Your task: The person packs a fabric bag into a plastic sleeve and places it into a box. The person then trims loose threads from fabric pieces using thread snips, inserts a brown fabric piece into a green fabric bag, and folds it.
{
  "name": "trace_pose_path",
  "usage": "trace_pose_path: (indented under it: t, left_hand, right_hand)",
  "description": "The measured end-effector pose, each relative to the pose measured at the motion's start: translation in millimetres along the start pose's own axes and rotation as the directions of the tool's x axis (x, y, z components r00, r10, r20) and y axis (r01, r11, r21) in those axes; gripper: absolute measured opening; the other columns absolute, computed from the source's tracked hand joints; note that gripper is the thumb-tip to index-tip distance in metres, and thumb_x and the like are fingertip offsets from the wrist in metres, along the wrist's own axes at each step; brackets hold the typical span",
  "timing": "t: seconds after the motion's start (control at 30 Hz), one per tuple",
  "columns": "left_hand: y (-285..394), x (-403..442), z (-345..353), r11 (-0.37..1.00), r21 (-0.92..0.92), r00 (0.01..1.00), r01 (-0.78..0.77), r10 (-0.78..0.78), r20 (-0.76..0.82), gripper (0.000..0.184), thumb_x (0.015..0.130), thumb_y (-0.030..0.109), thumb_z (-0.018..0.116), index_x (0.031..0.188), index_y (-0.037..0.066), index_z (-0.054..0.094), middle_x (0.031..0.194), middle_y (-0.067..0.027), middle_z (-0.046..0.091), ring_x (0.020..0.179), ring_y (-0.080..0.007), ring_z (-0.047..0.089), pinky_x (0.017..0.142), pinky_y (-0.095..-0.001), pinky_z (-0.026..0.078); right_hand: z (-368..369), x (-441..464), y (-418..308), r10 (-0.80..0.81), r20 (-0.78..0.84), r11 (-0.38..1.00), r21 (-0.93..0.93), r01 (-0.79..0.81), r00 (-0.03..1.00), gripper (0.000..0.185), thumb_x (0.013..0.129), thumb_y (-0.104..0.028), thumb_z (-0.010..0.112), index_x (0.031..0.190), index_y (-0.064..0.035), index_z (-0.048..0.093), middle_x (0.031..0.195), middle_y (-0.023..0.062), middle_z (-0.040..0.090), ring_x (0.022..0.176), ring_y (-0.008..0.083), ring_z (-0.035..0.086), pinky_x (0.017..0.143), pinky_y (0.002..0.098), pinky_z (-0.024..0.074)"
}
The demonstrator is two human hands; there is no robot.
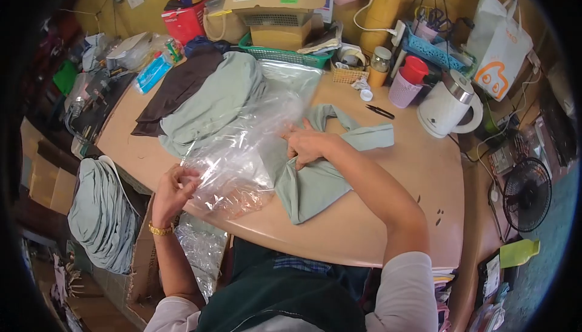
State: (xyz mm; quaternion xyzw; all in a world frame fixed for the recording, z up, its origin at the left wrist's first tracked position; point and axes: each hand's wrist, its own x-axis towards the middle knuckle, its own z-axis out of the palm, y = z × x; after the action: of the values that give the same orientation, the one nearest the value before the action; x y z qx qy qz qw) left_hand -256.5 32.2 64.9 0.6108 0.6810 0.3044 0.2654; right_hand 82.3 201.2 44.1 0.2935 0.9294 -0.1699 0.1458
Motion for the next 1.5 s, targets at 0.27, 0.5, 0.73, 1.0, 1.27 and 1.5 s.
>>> trace_pose_path:
  t: [0.27,0.5,0.73,1.0,1.27,1.5]
  left_hand:
    - [46.6,-2.4,17.8,0.955,0.167,0.959,-0.246,0.265,-0.104,0.067,0.076,-0.009,0.052,0.142,0.002,0.04,0.152,-0.0136,0.036,0.112,-0.0364,0.059,0.087,-0.0371,0.051]
    - [58.5,25.1,54.0,0.835,0.315,0.74,-0.451,0.547,-0.392,0.062,0.078,-0.001,0.063,0.137,0.002,0.045,0.149,-0.0174,0.04,0.102,-0.0352,0.063,0.079,-0.0384,0.052]
    - [67.8,30.8,115.3,0.836,-0.041,0.836,-0.547,0.548,0.027,0.027,0.075,0.003,0.068,0.1,0.007,0.059,0.109,-0.0166,0.062,0.069,-0.0328,0.059,0.065,-0.0405,0.048]
    - [85.4,41.5,144.0,0.894,-0.028,0.891,-0.447,0.447,0.077,0.019,0.072,-0.006,0.06,0.09,0.001,0.061,0.088,-0.0133,0.058,0.078,-0.0311,0.057,0.068,-0.0407,0.046]
    - [140.8,10.2,119.2,0.645,0.414,0.725,-0.643,0.686,0.058,0.055,0.068,-0.014,0.053,0.122,-0.002,0.057,0.14,-0.0158,0.046,0.098,-0.04,0.056,0.083,-0.0405,0.053]
    - [197.5,-22.8,119.2,0.433,0.35,0.523,-0.831,0.822,0.226,0.067,0.072,-0.01,0.054,0.138,-0.002,0.042,0.157,-0.0122,0.023,0.133,-0.0438,0.038,0.088,-0.0388,0.055]
  right_hand:
    - [24.6,-24.2,-5.8,0.043,-0.021,0.986,0.161,-0.039,0.999,0.022,0.068,-0.024,0.08,0.086,-0.0136,0.075,0.156,0.0144,0.024,0.143,0.0435,0.021,0.104,0.0763,0.0218]
    - [68.7,-129.9,-29.3,0.312,0.06,0.934,0.164,-0.318,0.948,0.028,0.069,-0.026,0.08,0.094,-0.0141,0.076,0.154,0.018,0.028,0.137,0.0448,0.028,0.108,0.0714,0.0182]
    - [86.7,-209.9,-59.6,0.518,-0.197,0.84,-0.063,-0.538,0.832,0.029,0.07,-0.031,0.079,0.094,-0.0145,0.078,0.144,0.0159,0.041,0.133,0.0385,0.035,0.11,0.0693,0.0105]
    - [115.3,-252.3,-79.3,0.475,-0.328,0.879,0.136,-0.456,0.817,0.02,0.072,-0.025,0.076,0.086,-0.0112,0.075,0.095,0.012,0.06,0.104,0.0316,0.054,0.115,0.058,0.0185]
    - [48.9,-326.0,-112.1,0.666,-0.577,0.743,0.569,-0.352,0.473,0.02,0.075,-0.016,0.073,0.083,0.0012,0.066,0.073,0.0153,0.059,0.071,0.0277,0.058,0.072,0.0375,0.0477]
    - [35.3,-276.2,-87.4,0.685,-0.529,0.663,0.738,-0.127,0.502,0.019,0.081,-0.016,0.07,0.089,0.0014,0.069,0.075,0.0144,0.065,0.071,0.0174,0.06,0.064,0.0317,0.0456]
